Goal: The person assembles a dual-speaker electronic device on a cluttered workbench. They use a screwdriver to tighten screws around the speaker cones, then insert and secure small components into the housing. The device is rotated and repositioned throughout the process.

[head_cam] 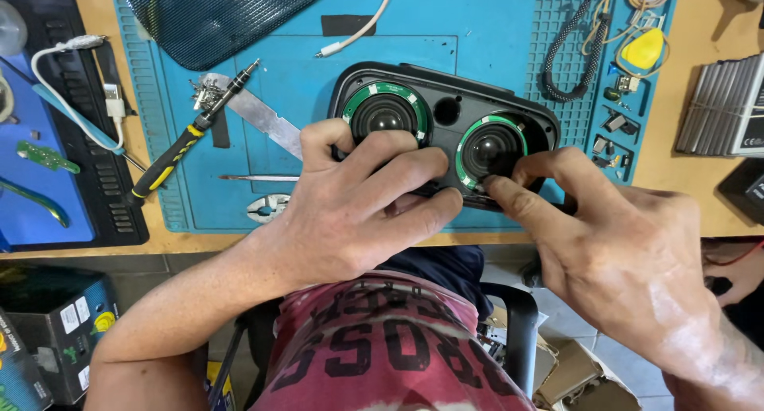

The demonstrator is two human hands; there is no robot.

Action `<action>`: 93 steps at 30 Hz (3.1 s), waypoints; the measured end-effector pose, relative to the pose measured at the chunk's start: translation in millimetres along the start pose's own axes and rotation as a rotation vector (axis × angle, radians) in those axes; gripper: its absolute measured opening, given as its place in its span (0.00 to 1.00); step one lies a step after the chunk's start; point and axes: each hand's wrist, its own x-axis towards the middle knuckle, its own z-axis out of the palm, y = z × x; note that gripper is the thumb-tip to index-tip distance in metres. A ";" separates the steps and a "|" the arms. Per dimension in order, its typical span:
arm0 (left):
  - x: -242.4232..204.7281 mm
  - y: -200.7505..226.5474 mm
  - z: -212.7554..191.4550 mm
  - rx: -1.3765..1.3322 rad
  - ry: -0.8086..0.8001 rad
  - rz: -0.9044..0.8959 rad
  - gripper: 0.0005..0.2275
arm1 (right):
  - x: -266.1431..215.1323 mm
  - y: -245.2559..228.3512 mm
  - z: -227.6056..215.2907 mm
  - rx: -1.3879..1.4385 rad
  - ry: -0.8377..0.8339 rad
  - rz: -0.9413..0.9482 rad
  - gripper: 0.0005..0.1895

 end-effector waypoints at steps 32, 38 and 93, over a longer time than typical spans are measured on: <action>-1.6 -3.8 2.7 -0.073 -0.010 0.010 0.06 | 4.4 1.8 -1.8 0.132 0.086 -0.042 0.14; 1.1 -2.3 5.2 0.033 0.010 0.017 0.07 | 1.2 -2.8 -0.9 0.039 0.135 -0.049 0.24; 0.1 -6.4 -11.5 -0.142 0.066 0.022 0.06 | -4.6 -8.9 1.7 -0.042 0.204 -0.134 0.23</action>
